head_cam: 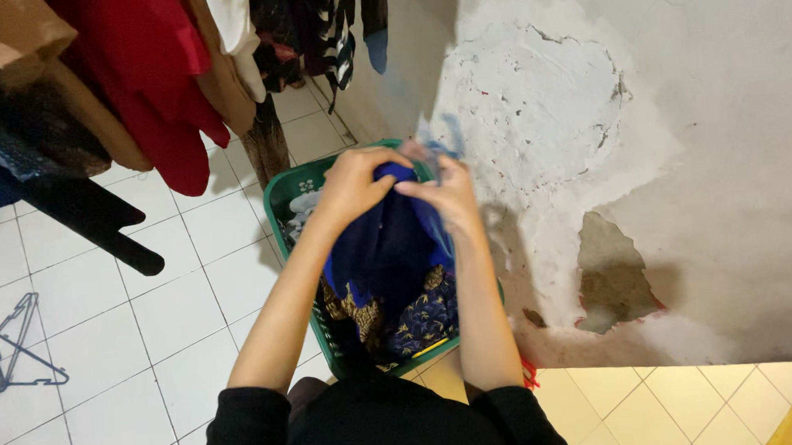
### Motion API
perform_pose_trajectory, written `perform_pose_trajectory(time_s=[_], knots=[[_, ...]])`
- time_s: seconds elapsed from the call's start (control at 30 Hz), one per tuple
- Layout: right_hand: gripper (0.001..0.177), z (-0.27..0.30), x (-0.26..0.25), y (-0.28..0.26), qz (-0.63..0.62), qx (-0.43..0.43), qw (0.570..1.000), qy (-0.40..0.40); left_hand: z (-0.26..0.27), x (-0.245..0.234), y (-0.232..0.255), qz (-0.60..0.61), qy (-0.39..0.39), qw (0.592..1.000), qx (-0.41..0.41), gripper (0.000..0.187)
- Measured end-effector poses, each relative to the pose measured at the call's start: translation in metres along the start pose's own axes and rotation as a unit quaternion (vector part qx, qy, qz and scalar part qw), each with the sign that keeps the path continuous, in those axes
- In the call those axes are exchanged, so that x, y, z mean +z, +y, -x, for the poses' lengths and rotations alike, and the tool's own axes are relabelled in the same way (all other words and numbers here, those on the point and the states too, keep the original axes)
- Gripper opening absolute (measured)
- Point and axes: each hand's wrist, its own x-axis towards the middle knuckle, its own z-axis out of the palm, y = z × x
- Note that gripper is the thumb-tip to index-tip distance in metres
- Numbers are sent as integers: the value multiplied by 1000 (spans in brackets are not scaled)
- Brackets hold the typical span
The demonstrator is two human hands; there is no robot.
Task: The person takes a patterned shirt, a black garment, and a blue shirt one by one from a laundry basket, places them onto plastic hangers, and hangs each item on a metal clothes rack.
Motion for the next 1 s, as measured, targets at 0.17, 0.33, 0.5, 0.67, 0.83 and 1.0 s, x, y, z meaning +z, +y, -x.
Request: perform_pose_trajectory(time_s=[0.17, 0.33, 0.5, 0.67, 0.83, 1.0], knots=[[19, -12, -4, 1, 156, -51, 986, 18, 6, 0, 5, 53, -25, 985, -161, 24], [16, -14, -41, -2, 93, -95, 975, 177, 42, 12, -32, -33, 88, 988, -121, 28], [18, -7, -62, 3, 110, -120, 954, 253, 48, 18, -60, 1, 407, 863, -299, 14], [29, -1, -46, 16, 223, -122, 944, 208, 20, 19, -41, 34, 342, 913, -220, 13], [51, -1, -2, 44, 187, -91, 976, 66, 1, 33, 12, -6, 197, 952, -233, 18], [18, -14, -17, 55, 231, -66, 957, 163, 10, 17, 8, -95, 114, 986, -76, 38]])
